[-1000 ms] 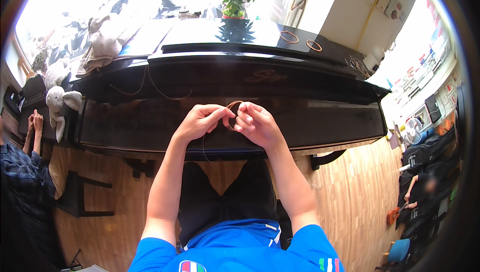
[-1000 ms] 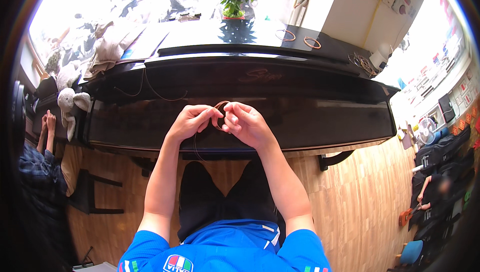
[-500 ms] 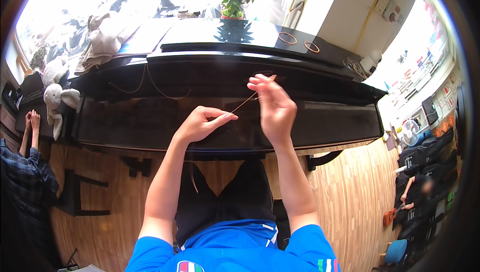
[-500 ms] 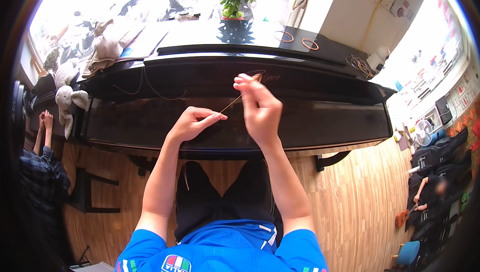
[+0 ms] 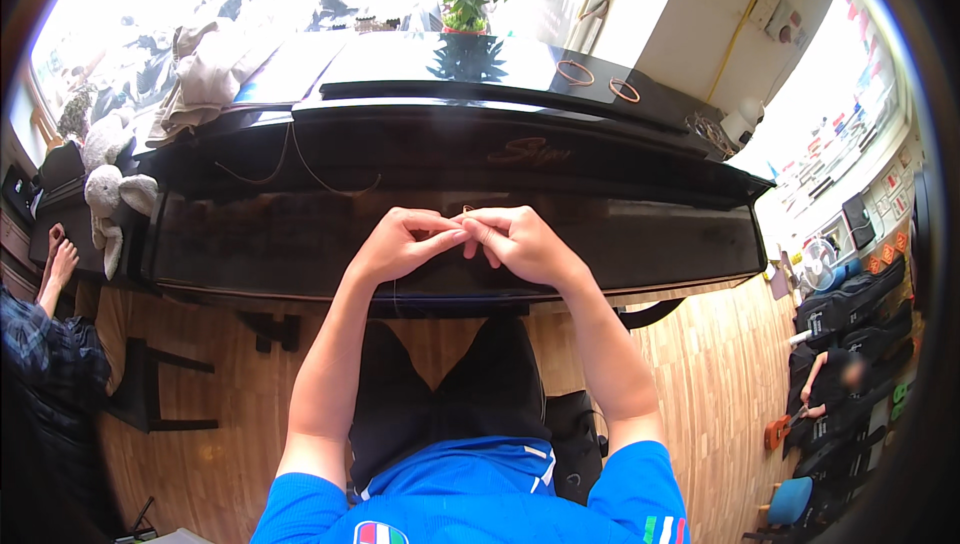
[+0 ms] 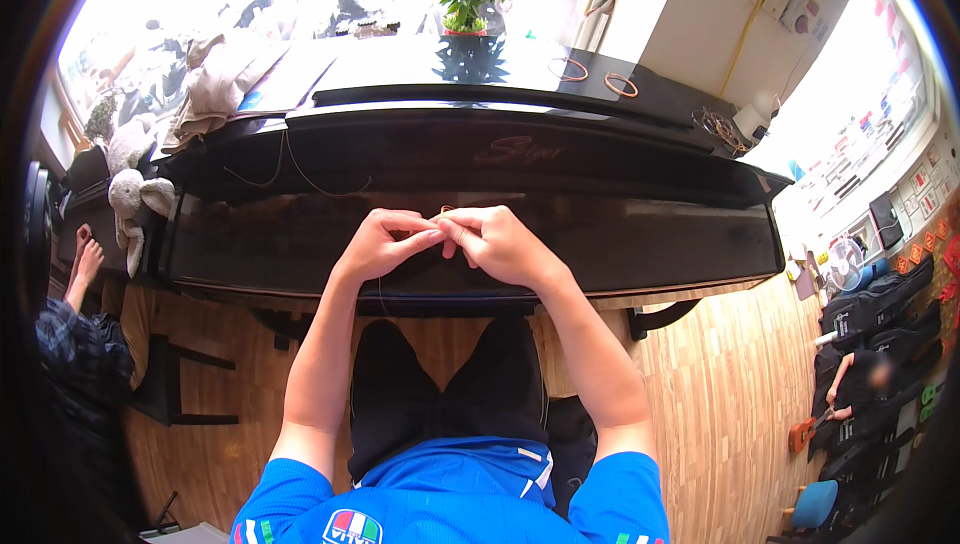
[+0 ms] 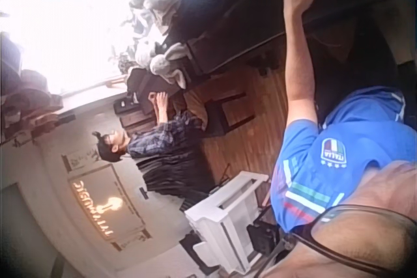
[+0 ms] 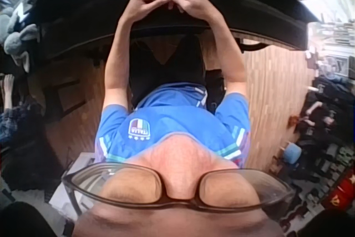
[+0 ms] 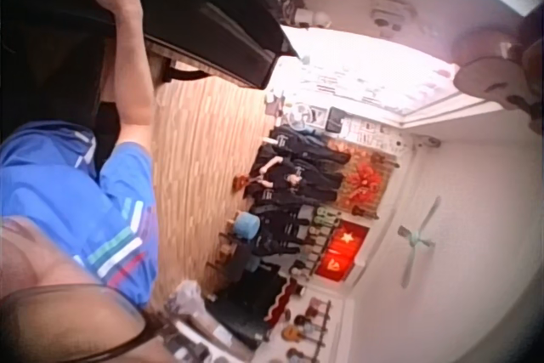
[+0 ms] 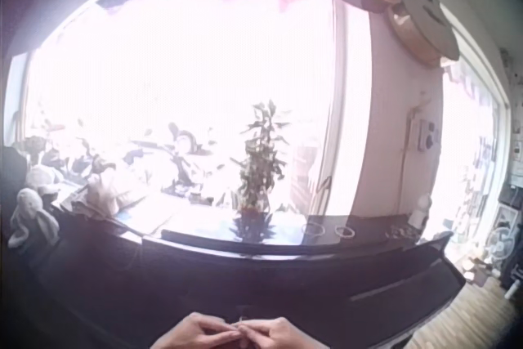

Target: The person repeatedly bends and twists a thin copper wire into circular loops using both hands. The loops are placed on the surface of a black piano. The task continues with multiple loops being formed and set down.

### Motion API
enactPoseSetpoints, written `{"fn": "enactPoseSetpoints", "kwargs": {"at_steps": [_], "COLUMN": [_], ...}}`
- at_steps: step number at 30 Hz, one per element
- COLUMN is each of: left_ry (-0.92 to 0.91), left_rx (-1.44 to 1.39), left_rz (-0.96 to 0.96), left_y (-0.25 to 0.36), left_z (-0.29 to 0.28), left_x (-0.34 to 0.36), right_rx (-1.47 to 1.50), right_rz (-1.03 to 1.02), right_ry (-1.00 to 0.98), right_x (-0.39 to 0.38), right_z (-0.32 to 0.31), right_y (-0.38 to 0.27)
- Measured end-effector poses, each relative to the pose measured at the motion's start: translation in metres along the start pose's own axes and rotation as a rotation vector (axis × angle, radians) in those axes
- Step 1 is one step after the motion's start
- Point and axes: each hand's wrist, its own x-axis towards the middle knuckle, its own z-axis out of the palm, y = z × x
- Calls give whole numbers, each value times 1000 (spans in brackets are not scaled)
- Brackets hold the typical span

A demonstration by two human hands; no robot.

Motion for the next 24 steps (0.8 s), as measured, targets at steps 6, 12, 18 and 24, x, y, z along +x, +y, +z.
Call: {"fn": "enactPoseSetpoints", "kwargs": {"at_steps": [6,12,18,24], "left_ry": [2,1,-9,1], "left_rx": [54,-119,-194,-212], "left_rz": [-14,-8,20,-85], "left_y": [6,1,2,4], "left_z": [-1,-3,-2,-6], "left_x": [1,2,5,6], "right_rx": [197,568,803,744], "right_rz": [131,44,-26,-67], "right_ry": [-294,-406,-222,-7], "right_x": [8,8,15,11], "right_z": [-27,-22,-4,5], "right_y": [13,36,53,56]}}
